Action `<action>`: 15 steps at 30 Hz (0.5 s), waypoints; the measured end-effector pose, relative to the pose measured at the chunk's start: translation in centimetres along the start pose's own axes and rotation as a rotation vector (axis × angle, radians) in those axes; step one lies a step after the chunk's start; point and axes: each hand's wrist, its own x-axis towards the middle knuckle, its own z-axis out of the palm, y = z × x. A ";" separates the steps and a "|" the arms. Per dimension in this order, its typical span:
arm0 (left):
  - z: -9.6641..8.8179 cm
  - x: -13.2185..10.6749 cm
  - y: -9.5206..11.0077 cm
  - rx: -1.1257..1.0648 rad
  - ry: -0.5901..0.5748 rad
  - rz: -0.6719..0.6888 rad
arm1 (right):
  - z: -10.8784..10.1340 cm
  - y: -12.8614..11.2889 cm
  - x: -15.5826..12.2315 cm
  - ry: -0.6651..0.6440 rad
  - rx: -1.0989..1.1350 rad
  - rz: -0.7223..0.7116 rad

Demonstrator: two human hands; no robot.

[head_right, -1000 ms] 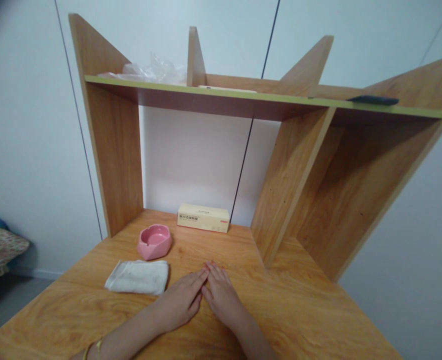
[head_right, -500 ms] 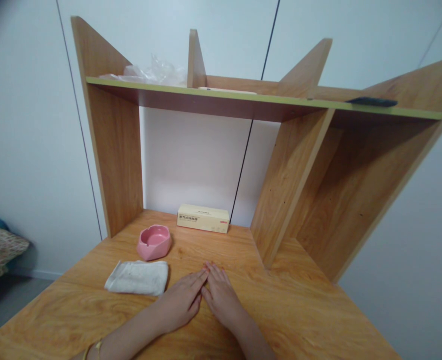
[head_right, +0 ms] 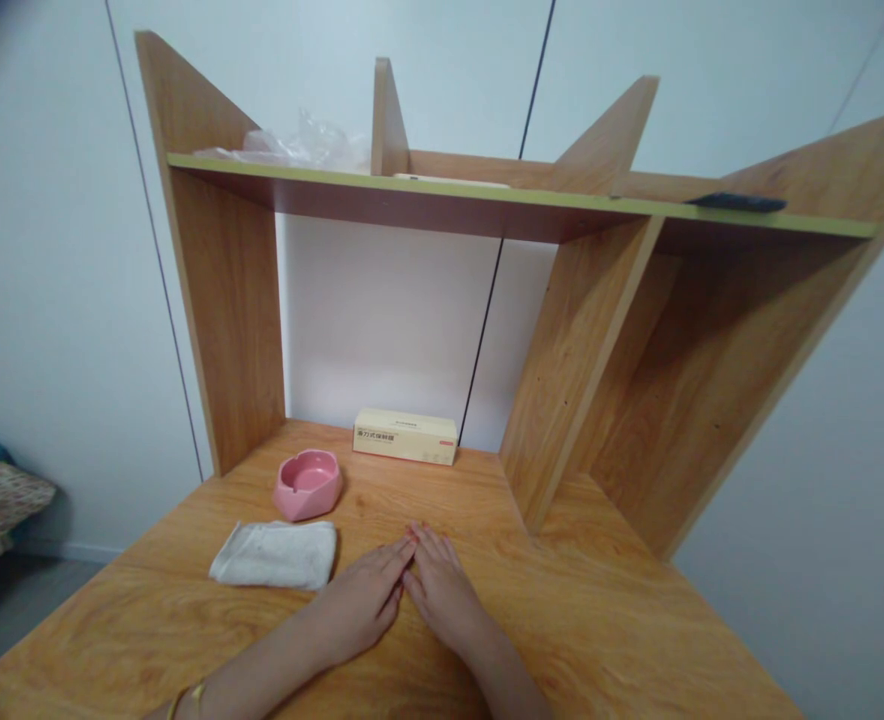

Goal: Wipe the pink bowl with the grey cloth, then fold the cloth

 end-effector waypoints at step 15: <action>-12.8 -0.1 -7.9 0.270 0.364 -0.601 | -1.4 -9.4 0.5 0.234 -0.083 -0.266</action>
